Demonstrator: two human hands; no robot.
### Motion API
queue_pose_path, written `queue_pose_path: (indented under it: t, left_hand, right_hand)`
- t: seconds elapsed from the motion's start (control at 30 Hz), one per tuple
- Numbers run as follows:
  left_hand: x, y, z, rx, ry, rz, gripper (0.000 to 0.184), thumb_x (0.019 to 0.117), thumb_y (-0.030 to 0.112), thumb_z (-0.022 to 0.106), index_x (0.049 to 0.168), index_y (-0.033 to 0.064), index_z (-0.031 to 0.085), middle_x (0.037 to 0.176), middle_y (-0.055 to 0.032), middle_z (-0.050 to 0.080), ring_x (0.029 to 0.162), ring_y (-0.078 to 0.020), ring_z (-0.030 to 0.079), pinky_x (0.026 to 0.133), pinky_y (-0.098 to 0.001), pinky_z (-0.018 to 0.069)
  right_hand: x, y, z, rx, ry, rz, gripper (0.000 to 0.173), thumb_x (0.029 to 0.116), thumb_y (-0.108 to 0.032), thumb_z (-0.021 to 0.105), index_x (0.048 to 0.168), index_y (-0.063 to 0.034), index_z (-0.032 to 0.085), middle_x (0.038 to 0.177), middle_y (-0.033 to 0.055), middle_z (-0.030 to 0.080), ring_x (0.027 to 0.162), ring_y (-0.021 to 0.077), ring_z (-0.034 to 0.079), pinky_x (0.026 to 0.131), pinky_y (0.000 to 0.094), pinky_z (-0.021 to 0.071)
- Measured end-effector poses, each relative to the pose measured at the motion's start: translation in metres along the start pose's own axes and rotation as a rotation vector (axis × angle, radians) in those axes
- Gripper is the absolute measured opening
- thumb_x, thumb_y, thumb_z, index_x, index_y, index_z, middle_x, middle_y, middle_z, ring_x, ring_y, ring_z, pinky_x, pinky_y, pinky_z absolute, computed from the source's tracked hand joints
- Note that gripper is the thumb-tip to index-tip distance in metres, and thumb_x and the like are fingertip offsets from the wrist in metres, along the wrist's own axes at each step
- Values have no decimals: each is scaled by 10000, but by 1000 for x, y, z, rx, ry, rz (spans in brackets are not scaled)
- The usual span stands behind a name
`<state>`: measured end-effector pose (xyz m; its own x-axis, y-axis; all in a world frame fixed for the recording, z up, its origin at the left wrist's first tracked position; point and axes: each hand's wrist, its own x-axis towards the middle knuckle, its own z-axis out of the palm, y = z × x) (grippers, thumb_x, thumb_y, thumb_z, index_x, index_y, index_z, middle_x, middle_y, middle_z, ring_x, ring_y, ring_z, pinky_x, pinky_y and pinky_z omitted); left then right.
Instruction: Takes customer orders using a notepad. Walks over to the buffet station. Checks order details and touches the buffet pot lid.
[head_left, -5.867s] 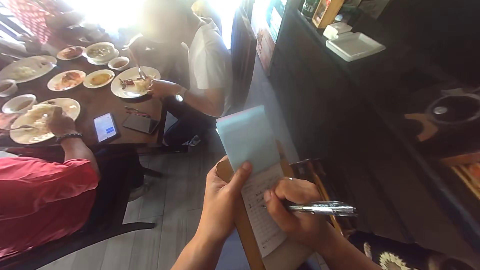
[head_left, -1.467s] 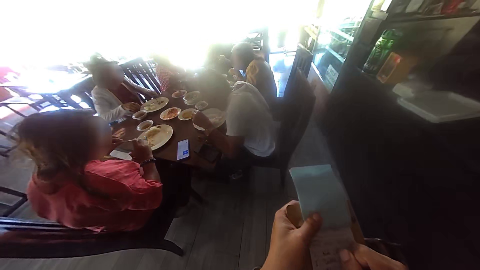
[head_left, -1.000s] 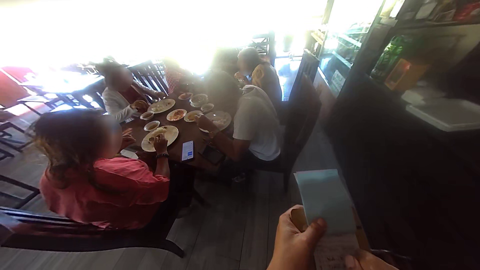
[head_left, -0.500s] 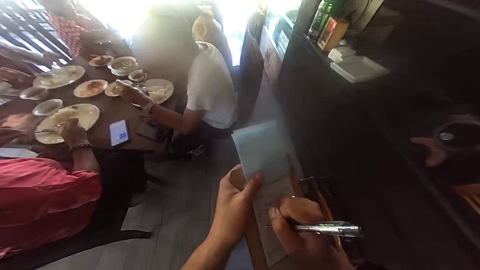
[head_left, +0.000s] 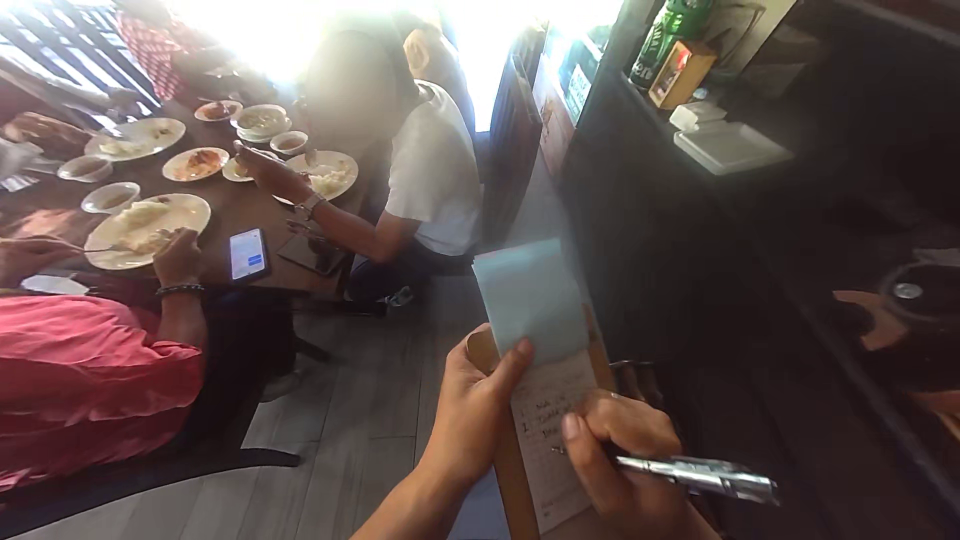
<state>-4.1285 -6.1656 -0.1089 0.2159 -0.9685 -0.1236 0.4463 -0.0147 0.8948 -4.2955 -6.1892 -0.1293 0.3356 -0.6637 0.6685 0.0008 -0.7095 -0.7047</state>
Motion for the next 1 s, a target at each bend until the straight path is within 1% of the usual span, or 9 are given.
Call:
queue_pose_path:
  t: [0.07,0.17,0.33,0.47,0.57,0.63,0.73,0.87,1.0]
  left_hand:
    - [0,0,0,7,-4,8,193,994,134,654,1132,-1,663,929,-193,738,793,-254,755,738,-387,657]
    - [0,-1,0,27,-11,8,191,992,146,660,1121,6,675,924,-191,736,797,-254,752,743,-390,654]
    - [0,-3,-1,18,0,-4,188,986,140,665,1114,3,672,922,-192,736,799,-252,753,744,-389,654]
    - [-1,-3,-2,28,-2,7,187,985,146,669,1112,9,681,924,-190,736,800,-251,753,742,-385,653]
    - [-1,-4,-3,32,-2,8,188,986,151,668,1108,9,684,927,-184,735,805,-248,750,747,-381,652]
    - [-2,-4,-3,33,7,2,186,985,155,666,1099,9,684,921,-186,736,794,-251,751,740,-386,653]
    - [-3,-3,-3,27,19,-7,196,985,152,661,1123,14,678,927,-193,737,783,-258,754,721,-390,656]
    - [-5,-3,-3,22,20,-5,206,984,151,659,1143,21,672,929,-192,741,783,-257,757,715,-390,658]
    - [-5,-4,-1,31,18,-8,212,978,155,666,1140,19,673,926,-192,741,776,-263,758,706,-392,659]
  right_hand:
    - [0,-3,3,23,-30,-13,350,985,-153,601,666,-100,468,577,3,493,565,56,537,541,188,452]
    - [-4,1,6,27,-61,13,330,983,-155,609,685,-95,481,586,0,500,552,35,527,507,168,425]
    - [-6,3,9,7,-52,18,324,968,-143,618,677,-94,484,586,5,513,568,46,550,524,177,450]
    - [-7,1,11,-40,-47,15,328,957,-124,622,664,-90,480,586,12,521,572,53,557,524,179,450]
    - [-7,-1,11,-52,-66,17,345,952,-123,616,643,-95,465,564,10,498,548,59,533,502,192,424]
    - [-7,0,9,-1,-52,33,329,961,-128,609,663,-95,473,571,3,487,543,43,516,498,176,413]
    - [-3,0,-4,45,29,68,279,996,-156,606,739,-109,507,622,-23,512,587,4,534,540,143,445]
    - [-2,7,-21,-44,50,113,282,985,-141,586,712,-104,521,613,-40,521,582,-26,521,528,121,419]
    - [-5,8,-22,-63,53,128,297,985,-147,589,699,-110,513,602,-48,505,565,-39,500,508,112,398]
